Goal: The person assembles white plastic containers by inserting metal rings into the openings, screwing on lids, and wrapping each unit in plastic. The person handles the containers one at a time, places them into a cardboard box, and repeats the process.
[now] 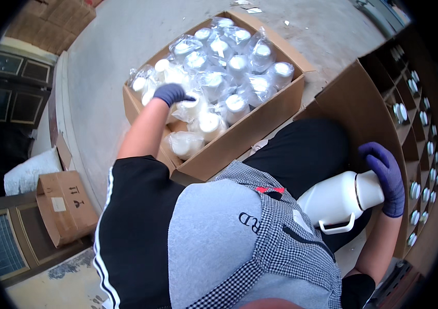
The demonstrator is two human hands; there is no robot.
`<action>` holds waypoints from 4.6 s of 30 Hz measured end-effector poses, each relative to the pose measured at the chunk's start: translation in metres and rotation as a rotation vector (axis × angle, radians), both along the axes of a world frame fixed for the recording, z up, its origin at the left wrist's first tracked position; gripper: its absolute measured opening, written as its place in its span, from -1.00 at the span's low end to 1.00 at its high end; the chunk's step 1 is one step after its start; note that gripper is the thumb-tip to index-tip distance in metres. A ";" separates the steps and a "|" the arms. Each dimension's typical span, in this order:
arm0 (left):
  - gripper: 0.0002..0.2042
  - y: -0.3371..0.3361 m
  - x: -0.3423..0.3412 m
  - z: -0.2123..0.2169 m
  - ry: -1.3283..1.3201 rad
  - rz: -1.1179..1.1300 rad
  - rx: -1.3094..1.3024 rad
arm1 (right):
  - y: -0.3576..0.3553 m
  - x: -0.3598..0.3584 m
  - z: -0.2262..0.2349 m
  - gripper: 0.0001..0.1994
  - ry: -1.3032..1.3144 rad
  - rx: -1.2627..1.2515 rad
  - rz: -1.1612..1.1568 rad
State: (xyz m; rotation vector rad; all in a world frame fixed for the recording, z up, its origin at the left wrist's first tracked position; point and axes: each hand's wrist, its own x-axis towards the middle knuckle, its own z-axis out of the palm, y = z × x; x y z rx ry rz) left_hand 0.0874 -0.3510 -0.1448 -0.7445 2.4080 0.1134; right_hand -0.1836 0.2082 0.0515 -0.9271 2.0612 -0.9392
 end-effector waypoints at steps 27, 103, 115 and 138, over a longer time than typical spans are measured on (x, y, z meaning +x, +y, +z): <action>-0.40 0.382 -0.402 0.330 0.881 -0.410 1.729 | 0.023 -0.025 -0.022 -0.69 -0.027 -0.890 -0.497; -0.49 -0.078 0.140 -0.182 -0.278 0.066 -0.009 | -0.093 0.127 -0.093 -0.45 0.661 0.086 0.196; -0.69 -0.081 0.005 -0.156 -0.160 -0.245 0.101 | -0.078 0.135 -0.113 -0.45 0.769 0.112 0.096; -0.72 0.155 0.013 0.162 0.897 0.006 0.626 | -0.097 0.094 -0.008 -0.26 1.111 -0.507 0.159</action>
